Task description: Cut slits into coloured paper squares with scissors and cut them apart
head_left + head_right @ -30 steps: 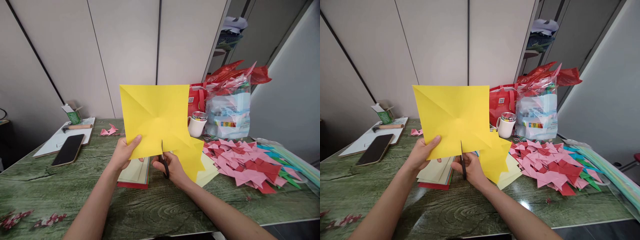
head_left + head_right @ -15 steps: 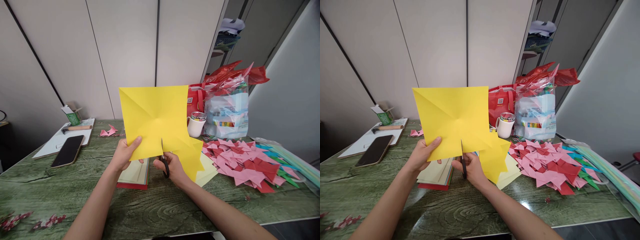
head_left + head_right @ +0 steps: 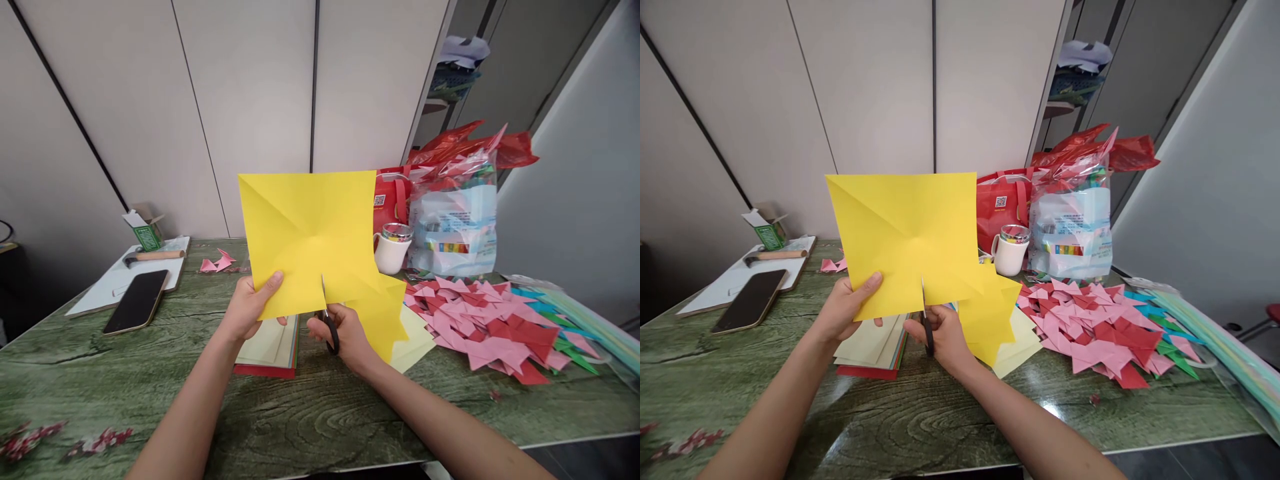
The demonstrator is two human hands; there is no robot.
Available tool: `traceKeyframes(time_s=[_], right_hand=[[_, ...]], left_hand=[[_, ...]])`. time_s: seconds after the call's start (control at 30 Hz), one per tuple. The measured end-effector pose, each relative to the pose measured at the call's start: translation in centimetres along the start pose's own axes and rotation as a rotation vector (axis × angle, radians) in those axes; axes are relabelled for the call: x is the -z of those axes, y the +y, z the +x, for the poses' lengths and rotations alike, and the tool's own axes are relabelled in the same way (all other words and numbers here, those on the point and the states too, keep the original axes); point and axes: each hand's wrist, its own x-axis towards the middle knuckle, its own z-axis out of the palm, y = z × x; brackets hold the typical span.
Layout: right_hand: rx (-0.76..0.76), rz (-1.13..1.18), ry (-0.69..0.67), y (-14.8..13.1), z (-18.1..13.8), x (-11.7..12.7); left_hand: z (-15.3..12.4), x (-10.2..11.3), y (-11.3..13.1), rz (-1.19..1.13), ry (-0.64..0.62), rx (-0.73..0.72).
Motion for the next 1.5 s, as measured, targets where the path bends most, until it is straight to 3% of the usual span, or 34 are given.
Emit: traceKeyframes(time_s=[0.97, 1.3, 1.5], right_hand=[[-0.005, 0.030, -0.006, 0.2, 0.0, 0.1], [-0.021, 0.015, 0.031, 0.5, 0.3, 0.2], [-0.032, 0.019, -0.057, 0.7, 0.3, 0.1]], left_hand=[[0.0, 0.0, -0.1, 0.003, 0.000, -0.002], [0.0, 1.2, 0.4, 0.007, -0.032, -0.020], [0.0, 1.3, 1.0, -0.093, 0.069, -0.113]])
